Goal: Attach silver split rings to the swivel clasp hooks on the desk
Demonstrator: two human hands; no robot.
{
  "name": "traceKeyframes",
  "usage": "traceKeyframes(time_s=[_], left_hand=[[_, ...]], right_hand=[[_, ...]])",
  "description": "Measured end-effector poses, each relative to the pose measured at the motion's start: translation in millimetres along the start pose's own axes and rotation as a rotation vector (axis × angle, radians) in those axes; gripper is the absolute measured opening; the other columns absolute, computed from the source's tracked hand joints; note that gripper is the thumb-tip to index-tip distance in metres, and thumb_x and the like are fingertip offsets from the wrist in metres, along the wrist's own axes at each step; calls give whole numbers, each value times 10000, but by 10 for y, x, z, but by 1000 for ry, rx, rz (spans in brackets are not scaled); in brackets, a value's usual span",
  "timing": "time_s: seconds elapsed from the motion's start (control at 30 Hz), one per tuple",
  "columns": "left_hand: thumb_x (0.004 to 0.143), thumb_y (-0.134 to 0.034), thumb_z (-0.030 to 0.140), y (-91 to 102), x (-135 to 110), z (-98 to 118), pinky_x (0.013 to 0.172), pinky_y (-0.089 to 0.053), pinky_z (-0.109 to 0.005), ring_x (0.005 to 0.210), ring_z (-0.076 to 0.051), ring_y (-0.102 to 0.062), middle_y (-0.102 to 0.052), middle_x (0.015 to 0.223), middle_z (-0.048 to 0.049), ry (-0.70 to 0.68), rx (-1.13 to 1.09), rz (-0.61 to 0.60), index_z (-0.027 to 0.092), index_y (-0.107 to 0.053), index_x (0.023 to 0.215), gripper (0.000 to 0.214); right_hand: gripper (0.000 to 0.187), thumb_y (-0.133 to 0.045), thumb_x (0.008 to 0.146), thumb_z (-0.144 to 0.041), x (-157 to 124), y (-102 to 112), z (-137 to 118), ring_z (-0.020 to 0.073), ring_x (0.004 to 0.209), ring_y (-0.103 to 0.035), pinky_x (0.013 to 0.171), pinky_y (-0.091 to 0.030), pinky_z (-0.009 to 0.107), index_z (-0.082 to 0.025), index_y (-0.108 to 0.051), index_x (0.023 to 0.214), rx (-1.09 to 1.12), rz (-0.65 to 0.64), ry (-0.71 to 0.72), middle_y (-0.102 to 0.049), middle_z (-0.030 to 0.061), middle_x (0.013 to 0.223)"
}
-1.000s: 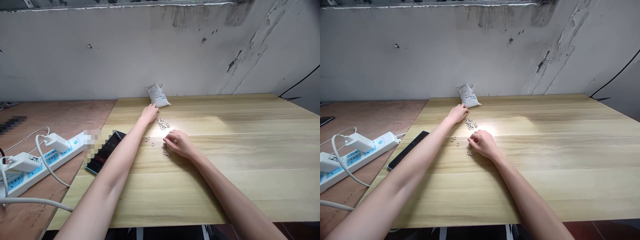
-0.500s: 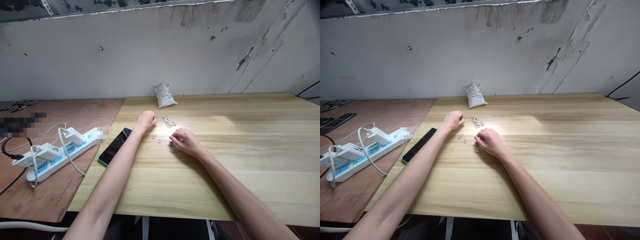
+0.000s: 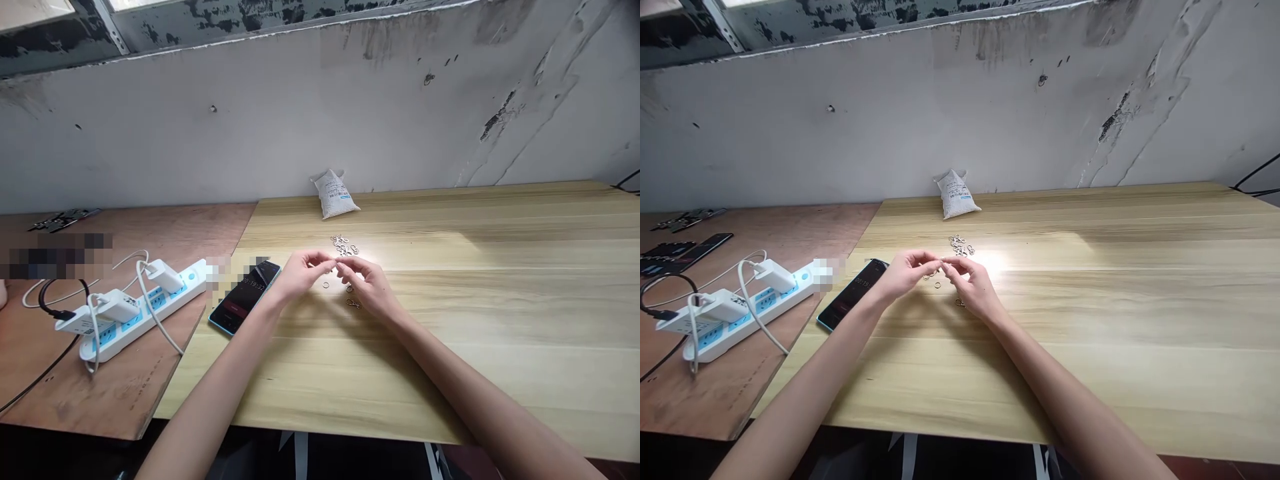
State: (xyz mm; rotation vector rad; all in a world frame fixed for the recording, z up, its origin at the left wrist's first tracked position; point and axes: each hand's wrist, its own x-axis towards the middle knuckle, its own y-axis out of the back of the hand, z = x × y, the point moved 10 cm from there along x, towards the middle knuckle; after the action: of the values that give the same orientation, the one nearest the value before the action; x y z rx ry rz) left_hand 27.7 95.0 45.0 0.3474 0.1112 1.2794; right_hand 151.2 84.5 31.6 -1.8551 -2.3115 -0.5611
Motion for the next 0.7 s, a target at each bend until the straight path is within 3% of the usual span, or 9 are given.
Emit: traceKeyframes(time_s=[0.13,0.23,0.33,0.47,0.6,0.7], left_hand=[[817,-670,403,-139,-106,-122,746,-482,-284,801,-173,-640,-731,852,-59,63,-16,-16,151,-732,813,259],[832,-659,407,-118,-133,-121,721,-485,-284,787,-180,-651,-739,843,-57,62,50,-10,157,-742,819,265],[872,-623,378,-24,-114,9,691,-485,-281,777,-175,-656,-741,838,-42,-3,160,-9,175,-742,825,241],[898,-612,285,50,-118,334,720,-493,-278,805,-154,-650,-738,891,-19,-266,367,33,211,-728,910,138],[934,-568,229,-138,-225,532,749,-494,-288,840,-159,-633,-723,913,-33,-553,628,14,198,-701,955,139],[960,-516,204,-252,-304,583,731,-483,-287,820,-161,-621,-719,866,-27,-671,814,55,188,-683,899,178]], right_hand=[[309,-544,908,-440,-20,6,22,156,711,-569,640,-440,278,-179,-662,792,-4,-3,-18,-652,40,769],[312,-598,874,-458,-27,36,88,140,656,-530,612,-409,274,-175,-668,764,19,-9,-76,-627,24,722],[328,-676,811,-485,-33,76,161,123,612,-488,596,-377,272,-175,-663,706,135,8,-169,-596,6,667],[363,-709,778,-493,-56,53,211,112,581,-445,584,-343,273,-177,-628,620,290,-1,-280,-561,-6,599],[398,-704,778,-487,-64,33,194,120,589,-455,604,-353,283,-179,-598,550,351,3,-296,-545,0,576],[401,-699,783,-484,-75,19,204,121,590,-459,610,-354,287,-177,-595,546,357,-2,-315,-540,2,577]])
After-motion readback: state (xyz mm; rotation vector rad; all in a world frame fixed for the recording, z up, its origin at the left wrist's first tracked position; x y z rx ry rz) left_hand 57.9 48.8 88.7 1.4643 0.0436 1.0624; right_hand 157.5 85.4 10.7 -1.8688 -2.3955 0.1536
